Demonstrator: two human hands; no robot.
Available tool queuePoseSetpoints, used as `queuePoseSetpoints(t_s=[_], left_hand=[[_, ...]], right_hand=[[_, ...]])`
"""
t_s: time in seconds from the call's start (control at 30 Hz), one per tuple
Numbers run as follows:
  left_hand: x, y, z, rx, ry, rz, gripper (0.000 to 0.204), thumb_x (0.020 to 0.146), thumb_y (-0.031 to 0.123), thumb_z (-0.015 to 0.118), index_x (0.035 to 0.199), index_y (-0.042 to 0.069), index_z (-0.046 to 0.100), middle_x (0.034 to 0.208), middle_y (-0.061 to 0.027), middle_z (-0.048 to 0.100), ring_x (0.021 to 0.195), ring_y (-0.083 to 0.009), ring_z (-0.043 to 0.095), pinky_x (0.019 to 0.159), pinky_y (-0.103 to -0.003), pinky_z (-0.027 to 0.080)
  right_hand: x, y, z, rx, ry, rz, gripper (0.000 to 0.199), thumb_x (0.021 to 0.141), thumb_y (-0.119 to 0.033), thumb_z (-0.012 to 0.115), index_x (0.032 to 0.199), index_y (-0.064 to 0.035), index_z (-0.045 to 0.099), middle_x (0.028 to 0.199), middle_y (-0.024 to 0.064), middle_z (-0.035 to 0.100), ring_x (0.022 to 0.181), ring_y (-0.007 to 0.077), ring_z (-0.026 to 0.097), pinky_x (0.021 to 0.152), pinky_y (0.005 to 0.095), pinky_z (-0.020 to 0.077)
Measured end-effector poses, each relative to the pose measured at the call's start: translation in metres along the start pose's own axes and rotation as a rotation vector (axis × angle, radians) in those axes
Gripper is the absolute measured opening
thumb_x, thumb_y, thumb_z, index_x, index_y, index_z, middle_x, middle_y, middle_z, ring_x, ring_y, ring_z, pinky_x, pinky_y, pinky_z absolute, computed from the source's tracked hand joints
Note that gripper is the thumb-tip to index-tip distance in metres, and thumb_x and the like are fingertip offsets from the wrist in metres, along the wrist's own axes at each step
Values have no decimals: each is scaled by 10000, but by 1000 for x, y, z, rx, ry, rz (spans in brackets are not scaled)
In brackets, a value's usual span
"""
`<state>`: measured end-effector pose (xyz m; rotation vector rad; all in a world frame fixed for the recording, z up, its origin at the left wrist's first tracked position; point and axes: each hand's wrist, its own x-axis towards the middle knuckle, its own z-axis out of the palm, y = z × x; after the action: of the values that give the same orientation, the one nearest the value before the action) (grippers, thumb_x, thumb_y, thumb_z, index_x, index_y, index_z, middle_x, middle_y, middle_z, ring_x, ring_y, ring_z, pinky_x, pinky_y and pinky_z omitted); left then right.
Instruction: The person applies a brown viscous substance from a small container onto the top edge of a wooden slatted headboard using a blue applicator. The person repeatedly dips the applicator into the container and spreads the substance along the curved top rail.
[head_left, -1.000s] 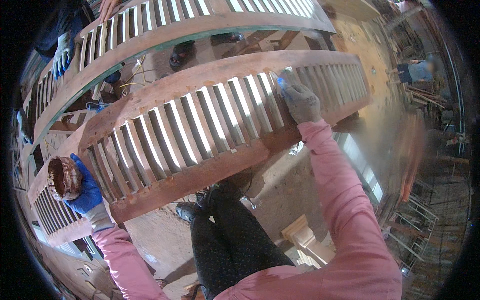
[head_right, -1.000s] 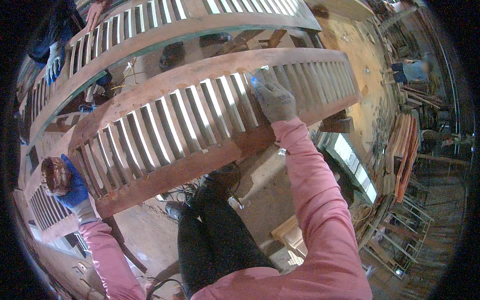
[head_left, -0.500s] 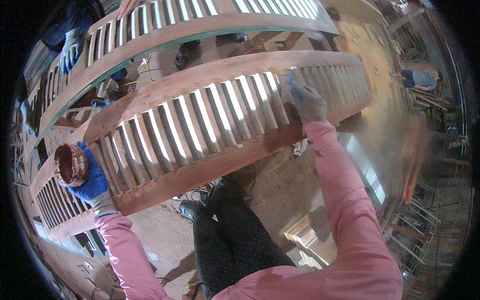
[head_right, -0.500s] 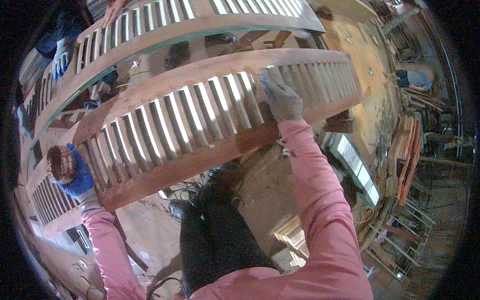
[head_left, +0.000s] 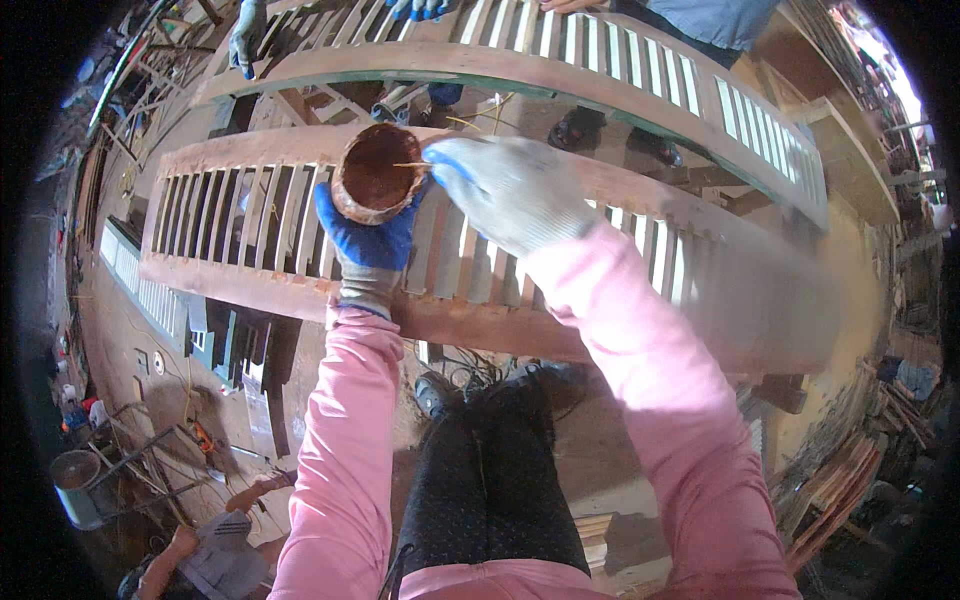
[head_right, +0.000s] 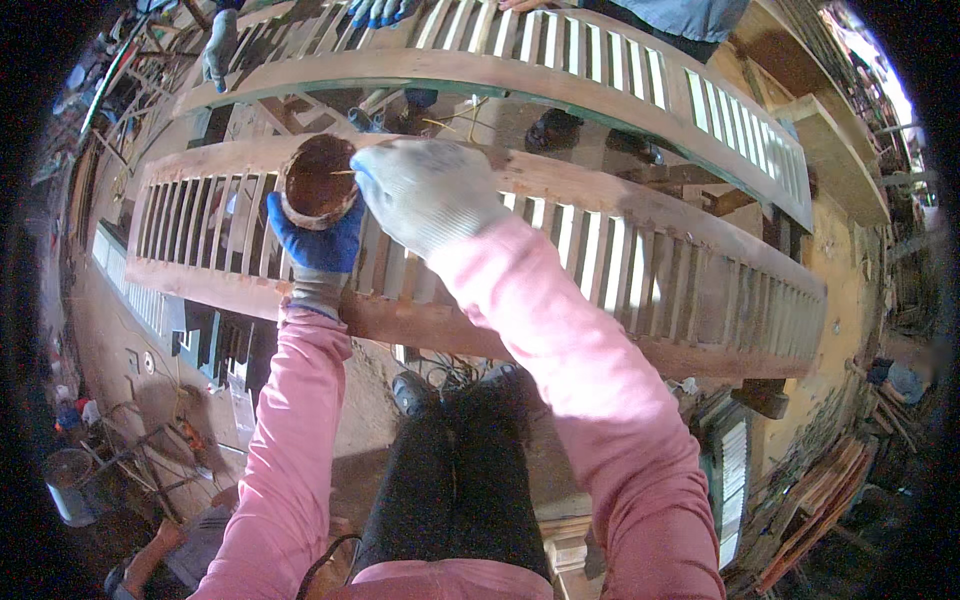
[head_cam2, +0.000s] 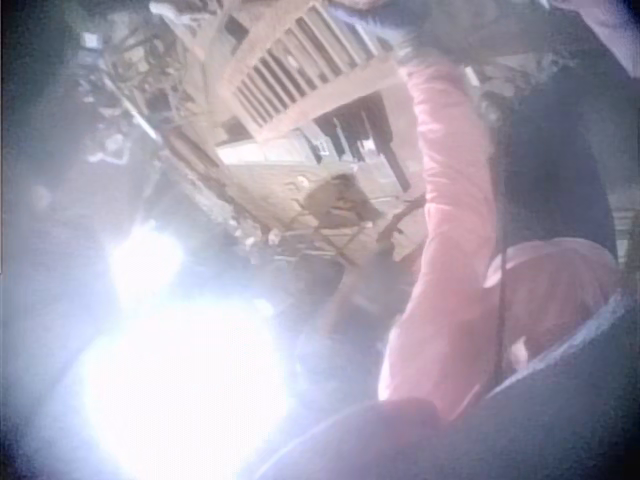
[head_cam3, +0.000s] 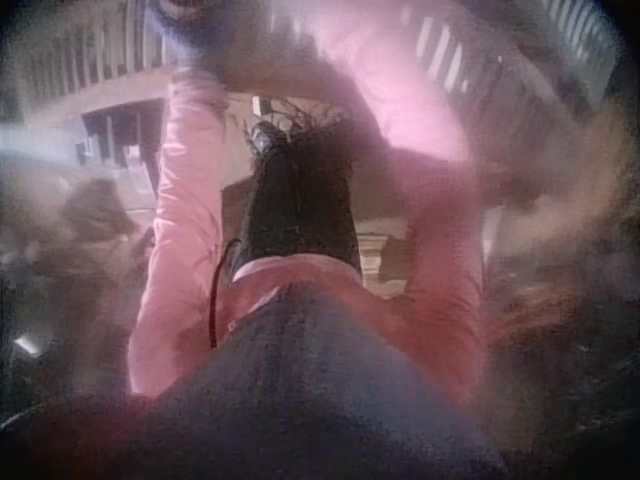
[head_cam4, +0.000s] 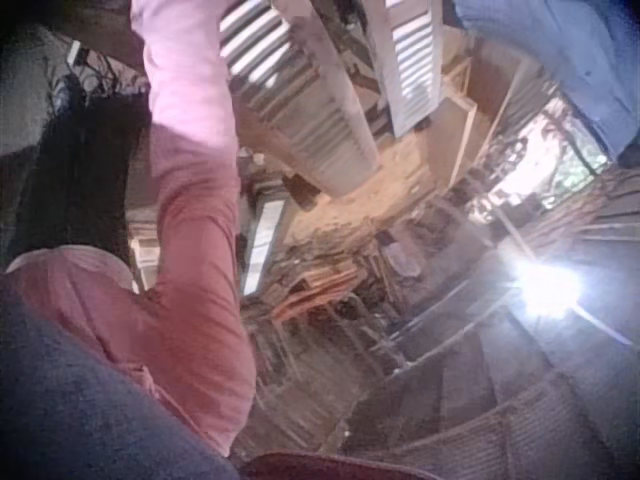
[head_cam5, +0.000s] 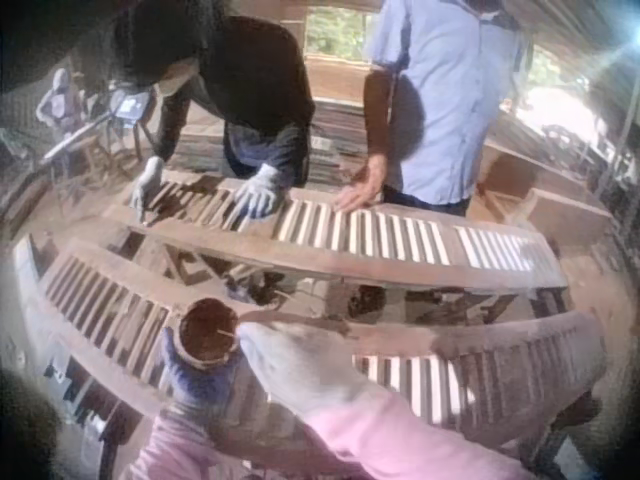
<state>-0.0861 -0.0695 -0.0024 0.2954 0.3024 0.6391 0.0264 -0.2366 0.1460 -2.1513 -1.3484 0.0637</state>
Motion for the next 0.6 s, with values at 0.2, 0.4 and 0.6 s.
queuePoseSetpoints(t_s=[0.2,0.4,0.6], left_hand=[[1,-7,6,-89,-14,-78,772,997,666,508,1513,92,527,1527,-149,560,1411,-334,522,1207,-535,382],[2,-11,10,-91,-46,-67,784,999,686,488,1500,85,538,1507,-151,571,1382,-350,541,1179,-562,411],[1,-8,4,-2,16,-36,754,990,693,499,1475,118,561,1490,-137,579,1354,-344,562,1117,-566,479]], right_hand=[[46,-9,32,-516,-245,-31,218,1001,-291,584,953,-136,730,908,102,766,830,334,747,710,443,598],[43,36,13,541,-233,438,254,963,-221,648,1072,-41,790,825,145,734,668,235,679,613,372,514],[21,41,1,1160,-171,746,180,962,-170,713,1011,-8,773,636,28,585,488,97,491,426,265,313]])
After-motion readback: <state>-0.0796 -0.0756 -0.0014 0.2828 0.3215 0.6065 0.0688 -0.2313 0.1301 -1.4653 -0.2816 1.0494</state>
